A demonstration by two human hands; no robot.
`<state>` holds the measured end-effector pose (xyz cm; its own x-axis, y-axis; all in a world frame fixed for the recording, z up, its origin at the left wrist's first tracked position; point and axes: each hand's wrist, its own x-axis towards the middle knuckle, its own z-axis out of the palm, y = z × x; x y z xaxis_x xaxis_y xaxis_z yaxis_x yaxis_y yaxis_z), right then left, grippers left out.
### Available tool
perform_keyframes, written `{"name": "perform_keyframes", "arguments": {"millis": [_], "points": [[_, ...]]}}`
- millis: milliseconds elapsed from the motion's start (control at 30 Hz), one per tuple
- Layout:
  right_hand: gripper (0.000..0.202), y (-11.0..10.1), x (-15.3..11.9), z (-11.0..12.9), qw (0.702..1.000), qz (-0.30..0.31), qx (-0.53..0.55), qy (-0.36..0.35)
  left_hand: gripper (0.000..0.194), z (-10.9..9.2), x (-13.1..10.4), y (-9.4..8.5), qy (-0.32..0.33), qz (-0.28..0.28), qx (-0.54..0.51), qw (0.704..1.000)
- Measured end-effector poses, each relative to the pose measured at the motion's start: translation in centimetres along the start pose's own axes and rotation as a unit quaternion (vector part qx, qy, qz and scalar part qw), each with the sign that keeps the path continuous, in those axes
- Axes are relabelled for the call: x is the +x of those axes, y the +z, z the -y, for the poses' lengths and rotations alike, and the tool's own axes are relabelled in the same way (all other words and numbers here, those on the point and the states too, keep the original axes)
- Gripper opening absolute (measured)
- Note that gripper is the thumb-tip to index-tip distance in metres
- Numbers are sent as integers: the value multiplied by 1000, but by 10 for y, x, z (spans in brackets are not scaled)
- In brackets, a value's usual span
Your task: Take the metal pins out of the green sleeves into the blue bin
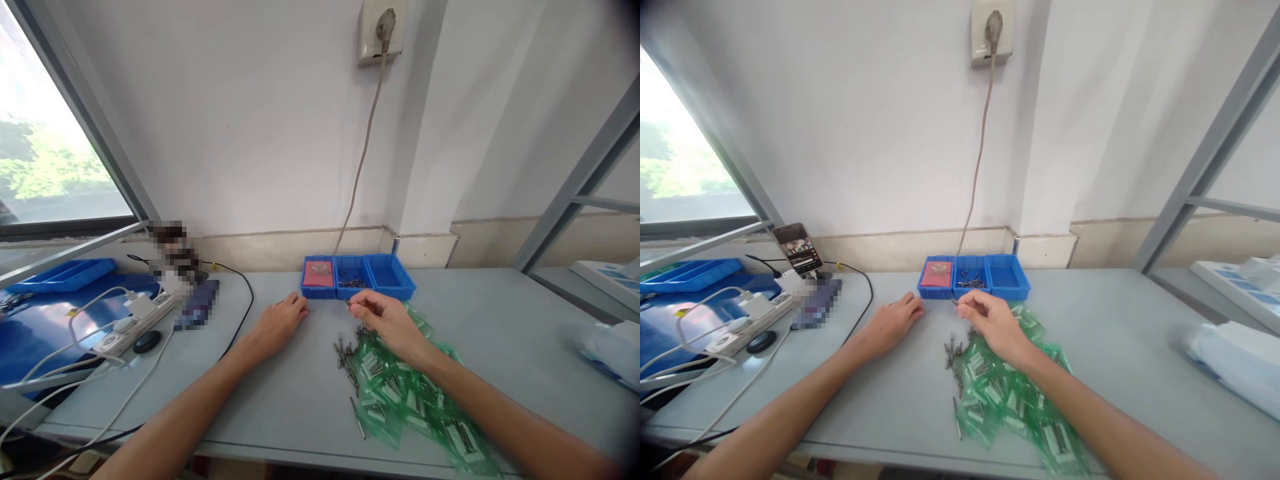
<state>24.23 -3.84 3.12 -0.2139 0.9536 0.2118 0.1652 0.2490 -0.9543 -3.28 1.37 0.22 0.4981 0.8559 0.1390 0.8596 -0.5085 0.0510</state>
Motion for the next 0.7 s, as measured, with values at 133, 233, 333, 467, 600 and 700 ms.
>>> {"name": "perform_keyframes", "arguments": {"millis": [133, 233, 333, 467, 600, 700], "points": [[39, 1, 2, 0, 985, 0, 163, 50, 29, -1, -1, 0, 2, 2, 4, 1000], [37, -1, 2, 1, 964, 2, 255, 74, 33, -1, -2, 0, 3, -1, 0, 1000], [33, -4, 3, 1, 948, 2, 306, 85, 35, -1, -2, 0, 5, -3, -8, 1000], [29, -5, 3, 1, 939, -19, 330, 91, 33, -1, -3, 1, 1, -5, -24, 1000], [29, -3, 3, 2, 966, -46, 243, 74, 29, 0, -2, 2, 0, -7, -30, 1000], [31, -1, 1, 3, 993, -84, 79, 22, 27, 1, -2, 4, 5, -13, -31, 999]]}}
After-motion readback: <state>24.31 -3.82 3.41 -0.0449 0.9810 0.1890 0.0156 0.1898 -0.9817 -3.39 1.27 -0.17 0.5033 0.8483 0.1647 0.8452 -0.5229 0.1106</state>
